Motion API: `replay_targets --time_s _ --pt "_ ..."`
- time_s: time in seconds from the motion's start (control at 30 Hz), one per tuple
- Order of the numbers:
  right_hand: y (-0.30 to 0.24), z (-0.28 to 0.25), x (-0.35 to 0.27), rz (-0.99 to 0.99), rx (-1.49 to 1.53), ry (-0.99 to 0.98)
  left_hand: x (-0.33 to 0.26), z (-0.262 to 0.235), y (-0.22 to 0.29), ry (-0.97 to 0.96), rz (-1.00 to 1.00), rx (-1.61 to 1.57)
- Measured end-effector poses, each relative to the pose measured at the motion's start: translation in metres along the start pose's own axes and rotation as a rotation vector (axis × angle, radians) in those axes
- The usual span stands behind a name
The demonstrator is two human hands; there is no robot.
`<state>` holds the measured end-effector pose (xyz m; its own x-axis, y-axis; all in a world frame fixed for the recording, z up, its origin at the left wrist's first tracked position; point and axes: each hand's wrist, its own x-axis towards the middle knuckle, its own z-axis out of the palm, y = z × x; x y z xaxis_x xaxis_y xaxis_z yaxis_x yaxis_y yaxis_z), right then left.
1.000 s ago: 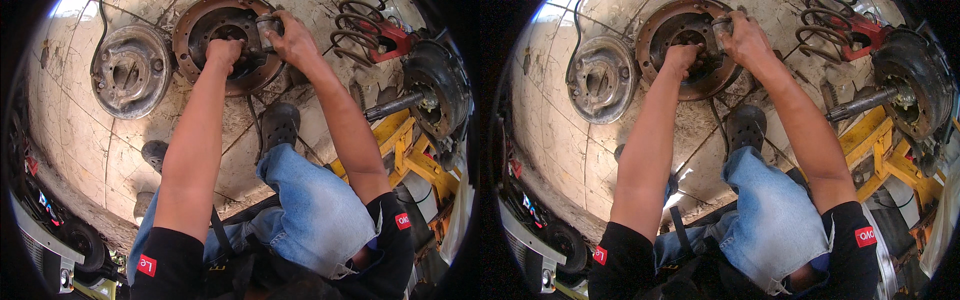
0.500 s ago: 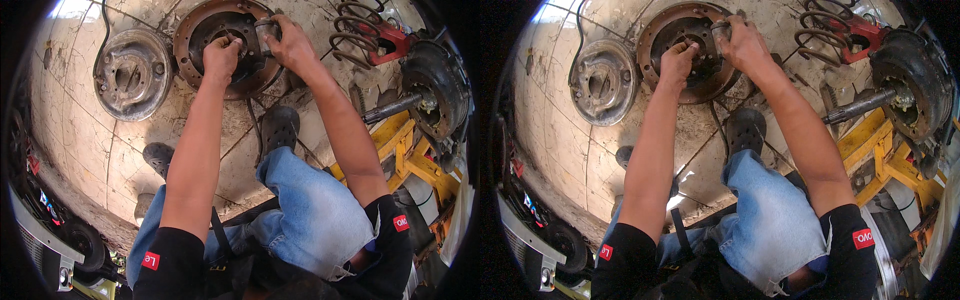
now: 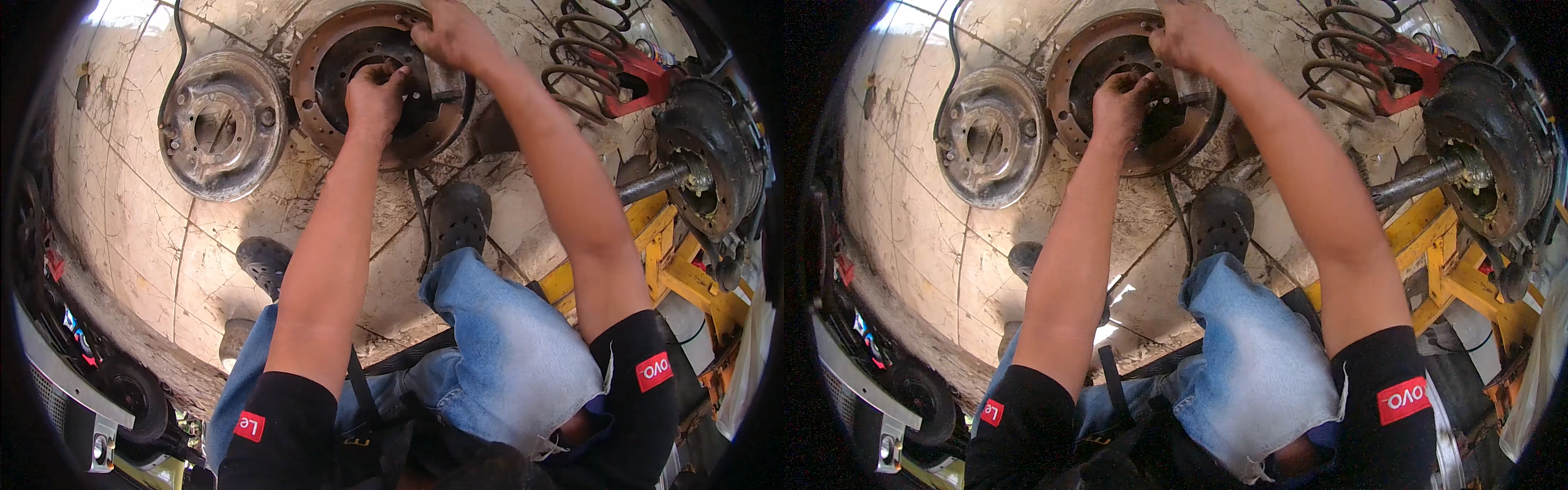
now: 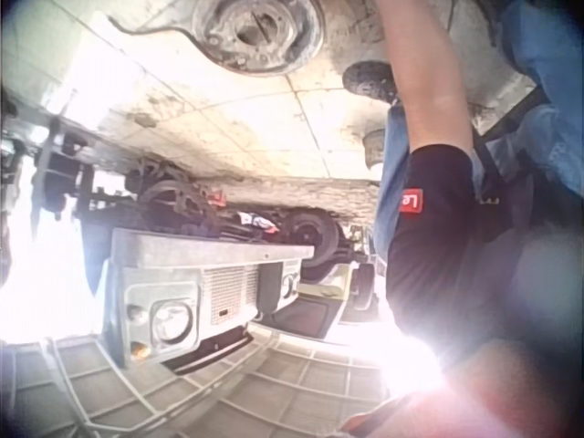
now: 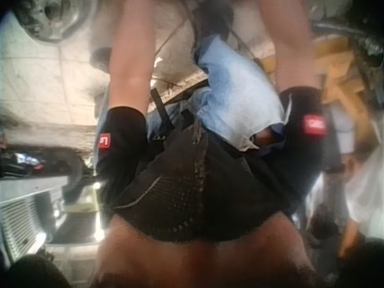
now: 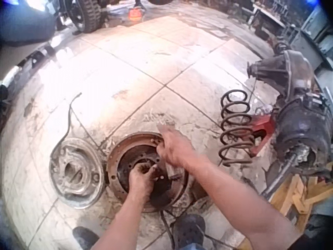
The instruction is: The person sits on the floor and assembles a drum brake system by hand. They place brake shoes into the drum, attach springs, and adjust the wheel cylinder and other components to fit the assembly.
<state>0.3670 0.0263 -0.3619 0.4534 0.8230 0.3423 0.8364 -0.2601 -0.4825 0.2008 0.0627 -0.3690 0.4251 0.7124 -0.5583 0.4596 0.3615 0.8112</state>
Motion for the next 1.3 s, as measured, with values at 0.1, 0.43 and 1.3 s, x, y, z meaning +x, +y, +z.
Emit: replay_targets --time_s 0.1,0.43,1.3 --pt "0.03 0.021 0.032 0.118 0.284 -0.381 -0.01 0.001 0.009 0.047 0.017 0.02" --pt "0.018 0.005 0.026 0.419 0.712 -0.624 -0.021 0.011 0.004 0.205 0.009 -0.221" --pt "-0.01 -0.012 0.012 0.202 0.604 -0.736 -0.02 -0.017 0.03 -0.021 0.217 0.763"
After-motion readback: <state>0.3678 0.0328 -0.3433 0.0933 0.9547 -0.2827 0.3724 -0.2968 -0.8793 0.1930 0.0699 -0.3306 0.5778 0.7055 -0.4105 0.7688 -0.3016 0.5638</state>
